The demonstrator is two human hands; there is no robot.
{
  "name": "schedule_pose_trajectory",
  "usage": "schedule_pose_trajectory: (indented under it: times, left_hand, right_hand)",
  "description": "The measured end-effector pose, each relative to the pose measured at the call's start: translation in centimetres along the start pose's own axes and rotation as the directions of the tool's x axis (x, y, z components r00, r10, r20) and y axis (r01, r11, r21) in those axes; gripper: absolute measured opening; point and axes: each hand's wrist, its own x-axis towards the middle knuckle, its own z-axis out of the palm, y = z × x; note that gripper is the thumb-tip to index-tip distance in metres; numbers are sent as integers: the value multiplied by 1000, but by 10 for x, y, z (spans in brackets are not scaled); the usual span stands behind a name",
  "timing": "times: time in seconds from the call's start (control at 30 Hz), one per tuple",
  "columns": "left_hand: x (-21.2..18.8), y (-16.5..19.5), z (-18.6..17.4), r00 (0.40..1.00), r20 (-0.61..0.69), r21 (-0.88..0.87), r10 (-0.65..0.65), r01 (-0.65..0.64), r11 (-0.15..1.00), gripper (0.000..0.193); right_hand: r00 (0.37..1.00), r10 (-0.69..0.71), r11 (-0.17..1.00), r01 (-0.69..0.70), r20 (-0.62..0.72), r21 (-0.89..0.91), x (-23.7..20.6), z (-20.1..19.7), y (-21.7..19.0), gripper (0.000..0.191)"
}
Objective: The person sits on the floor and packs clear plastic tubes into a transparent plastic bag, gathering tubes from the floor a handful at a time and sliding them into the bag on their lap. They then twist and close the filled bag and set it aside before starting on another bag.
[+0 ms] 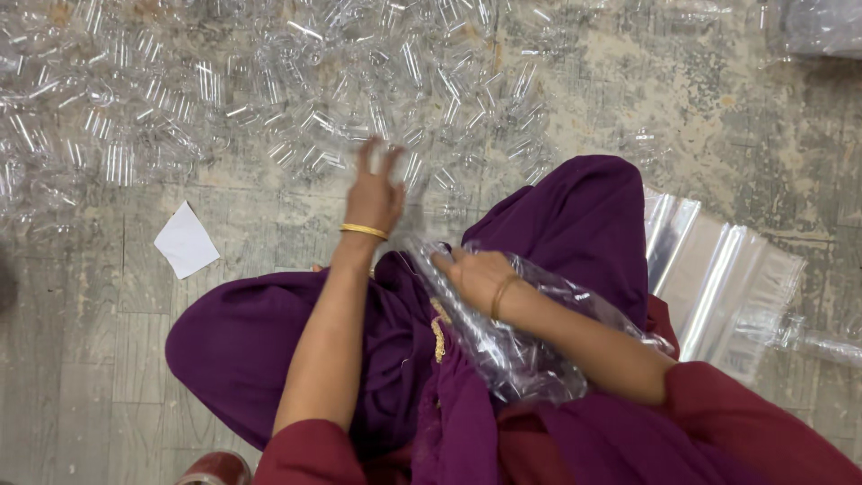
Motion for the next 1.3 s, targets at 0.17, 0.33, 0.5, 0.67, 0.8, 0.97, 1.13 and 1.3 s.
schedule_pose_trajectory:
  times: [0.17, 0.33, 0.5, 0.67, 0.8, 0.97, 1.13, 1.3]
  left_hand:
    - [-20, 20, 59, 949, 194, 144, 248, -277, 950, 63]
    - [-16, -1, 82, 946, 222, 362, 235, -304, 881, 54]
    - [-1, 5, 43, 953, -162, 68, 255, -247, 967, 69]
    - [6, 40, -34, 989, -150, -264, 14, -54, 963, 58]
    - [-18, 46, -91, 983, -175, -253, 60, -104, 962, 41]
    - [-34, 21, -92, 956, -20, -716, -292, 190, 672, 42]
    - [-11, -10, -45, 900, -67, -622, -430, 299, 724, 52]
    - [0, -25, -25, 904, 25, -536, -427, 372, 757, 55]
  right_hand:
    - [999, 49, 998, -49, 1, -51, -14, -3, -12, 47]
    - [997, 68, 993, -71, 29, 91, -10, -12, 4, 49]
    - [977, 146, 581, 45, -159, 813, -19, -52, 141, 39]
    - [451, 778, 612, -381, -438, 693, -30, -69, 304, 58]
    - [321, 942, 82, -507, 99, 858, -13, -68, 341, 86]
    - [696, 699, 561, -390, -165, 730, 63, -72, 302, 74]
    - [761, 207, 937, -335, -614, -98, 117, -91, 238, 75]
    - [957, 113, 912, 6, -266, 410, 141, -75, 137, 28]
